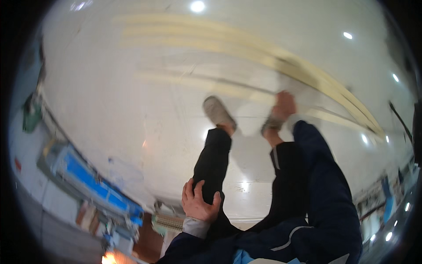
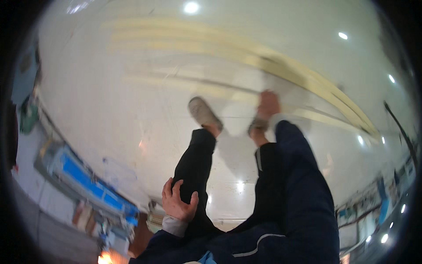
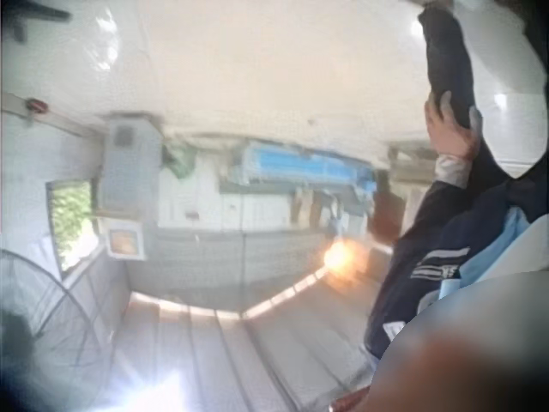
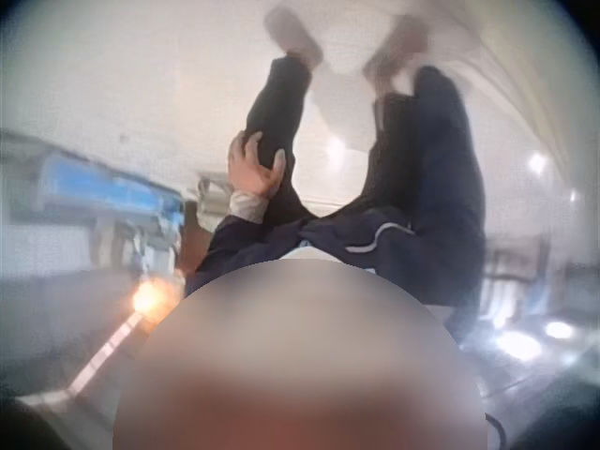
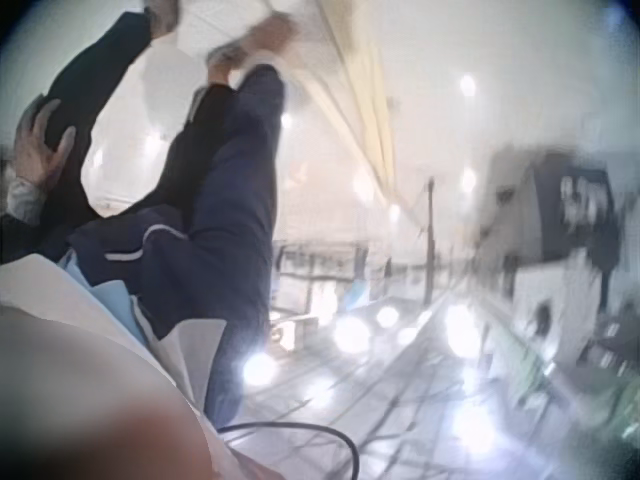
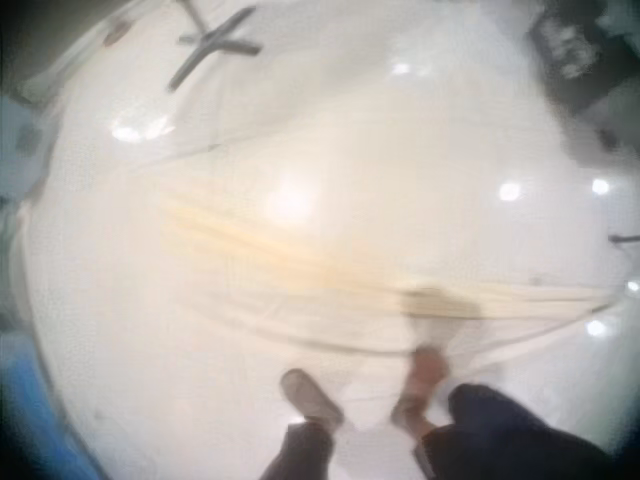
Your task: The person repeatedly picks up long wooden planks from the floor and feeds them one at a time into a green and white edge-banding machine. The person handles each plank with both hands, aligns it with the machine's input, and releases it as it is processed. Finished planks are collected and stacked nearby.
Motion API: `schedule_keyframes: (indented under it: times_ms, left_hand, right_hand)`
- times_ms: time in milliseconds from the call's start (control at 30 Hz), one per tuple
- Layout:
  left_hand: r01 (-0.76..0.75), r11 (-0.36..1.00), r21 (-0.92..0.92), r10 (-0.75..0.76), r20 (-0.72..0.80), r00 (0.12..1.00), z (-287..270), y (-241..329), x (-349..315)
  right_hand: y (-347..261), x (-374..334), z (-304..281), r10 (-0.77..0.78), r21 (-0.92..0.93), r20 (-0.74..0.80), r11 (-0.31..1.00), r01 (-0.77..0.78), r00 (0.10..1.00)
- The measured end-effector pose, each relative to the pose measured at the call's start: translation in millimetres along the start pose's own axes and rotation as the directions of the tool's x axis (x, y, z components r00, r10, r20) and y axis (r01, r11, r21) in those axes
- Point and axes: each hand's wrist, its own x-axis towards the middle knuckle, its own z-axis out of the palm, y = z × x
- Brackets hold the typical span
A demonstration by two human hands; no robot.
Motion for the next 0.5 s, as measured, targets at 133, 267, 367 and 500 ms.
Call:
schedule_keyframes:
  times_ms: [133,267,367,500]
  left_hand:
    - [-0.673,0.727,-0.137,0.638,-0.227,0.736,-41,63,34]
    - [-0.743,0.616,-0.263,0.788,0.197,0.583,-61,201,67]
    - [-0.745,0.619,0.247,0.343,0.769,0.540,-71,260,24]
    - [-0.749,0.626,0.216,0.396,0.739,0.544,-141,228,-24]
  right_hand:
    - [-54,-56,-110,-0.266,0.413,0.253,0.899,0.145,0.930]
    - [-156,-115,-283,-0.601,0.670,0.307,0.687,0.281,0.738]
    - [-241,-174,-397,-0.628,0.759,0.038,0.524,0.386,0.777]
    - [-293,-243,-491,-0.549,0.792,-0.335,0.276,0.544,0.766]
